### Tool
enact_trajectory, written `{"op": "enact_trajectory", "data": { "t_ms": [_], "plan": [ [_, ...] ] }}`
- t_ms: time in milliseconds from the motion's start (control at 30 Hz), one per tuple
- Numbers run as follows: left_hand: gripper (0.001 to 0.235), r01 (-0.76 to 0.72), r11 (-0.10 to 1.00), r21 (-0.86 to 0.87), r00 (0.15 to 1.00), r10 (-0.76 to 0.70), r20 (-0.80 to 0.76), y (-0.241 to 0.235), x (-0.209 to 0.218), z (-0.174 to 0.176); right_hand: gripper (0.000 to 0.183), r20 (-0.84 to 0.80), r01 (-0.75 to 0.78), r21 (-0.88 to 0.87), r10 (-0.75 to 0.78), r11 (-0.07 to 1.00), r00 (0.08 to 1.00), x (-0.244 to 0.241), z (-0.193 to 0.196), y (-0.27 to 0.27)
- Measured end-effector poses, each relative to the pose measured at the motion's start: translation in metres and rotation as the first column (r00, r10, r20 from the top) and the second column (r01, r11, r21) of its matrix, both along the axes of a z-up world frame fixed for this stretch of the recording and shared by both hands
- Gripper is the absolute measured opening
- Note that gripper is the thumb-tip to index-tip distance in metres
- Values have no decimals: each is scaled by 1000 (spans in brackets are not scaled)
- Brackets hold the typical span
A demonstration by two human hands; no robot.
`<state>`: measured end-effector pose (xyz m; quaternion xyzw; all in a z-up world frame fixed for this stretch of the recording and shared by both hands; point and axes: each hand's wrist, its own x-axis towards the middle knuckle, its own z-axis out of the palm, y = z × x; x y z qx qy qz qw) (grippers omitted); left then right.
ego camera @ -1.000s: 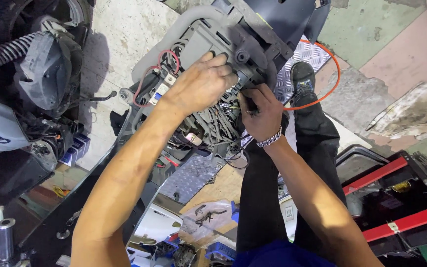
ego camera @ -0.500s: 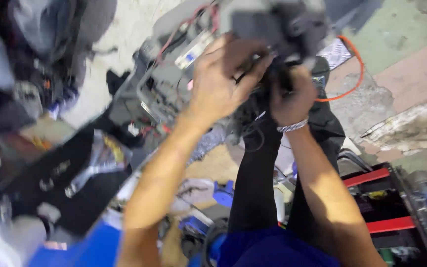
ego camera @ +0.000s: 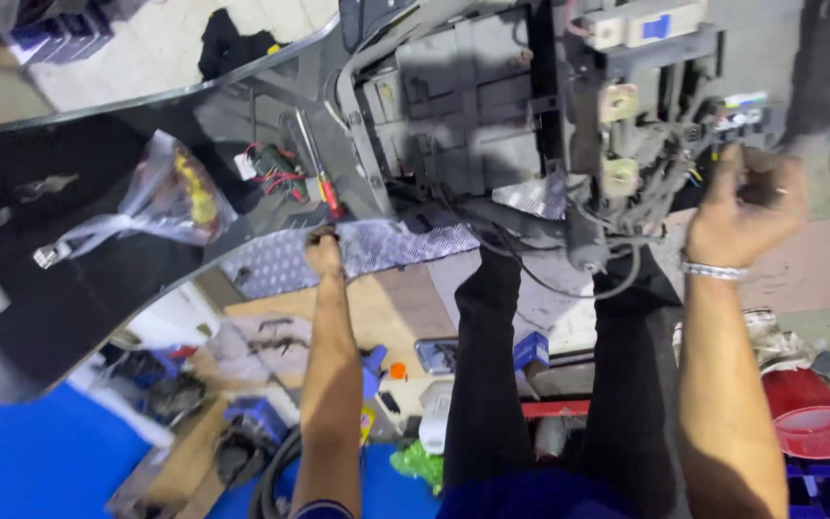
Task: The person works on the electrical system of a scooter, using a screwdriver to manipulate wires and components within the under-seat compartment. They connect and adjust various wires, including a red and black cable, and use a multimeter to test the electrical connections.
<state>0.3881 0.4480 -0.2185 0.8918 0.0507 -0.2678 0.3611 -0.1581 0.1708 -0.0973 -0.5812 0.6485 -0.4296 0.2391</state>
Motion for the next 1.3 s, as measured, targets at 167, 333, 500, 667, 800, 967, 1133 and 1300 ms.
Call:
{"op": "enact_trajectory", "data": {
  "t_ms": [167,333,500,667,800,967,1133,1300],
  "plan": [
    [110,440,266,858,837,-469,-283,-12,63,-73,24,63,-9,-25,11,1000,998,-11,-6,1],
    [69,509,276,815,683,-706,-187,-10,43,-69,27,82,44,9,-45,999,996,-9,-7,0],
    [80,551,349,758,739,-627,-248,-16,40,-59,22,-15,47,4,-47,999,999,-8,-5,-2],
    [61,520,406,751,764,-615,-196,-5,49,-101,19,-54,156,55,-153,986,987,-10,-15,-4],
    [49,408,703,582,807,-576,131,-1,2,-61,20,-57,140,32,-138,990,989,-5,-11,-4],
    [38,366,919,147,647,-365,669,-30,-53,120,17,-99,144,-10,-144,989,985,8,13,-11],
    [28,571,799,-189,547,-198,813,-128,-161,316,17,-95,148,-10,-148,989,984,13,22,-13],
    [21,623,751,-217,456,-125,881,-217,-260,372,14,-38,175,4,-175,984,984,14,22,-13]
  ]
}}
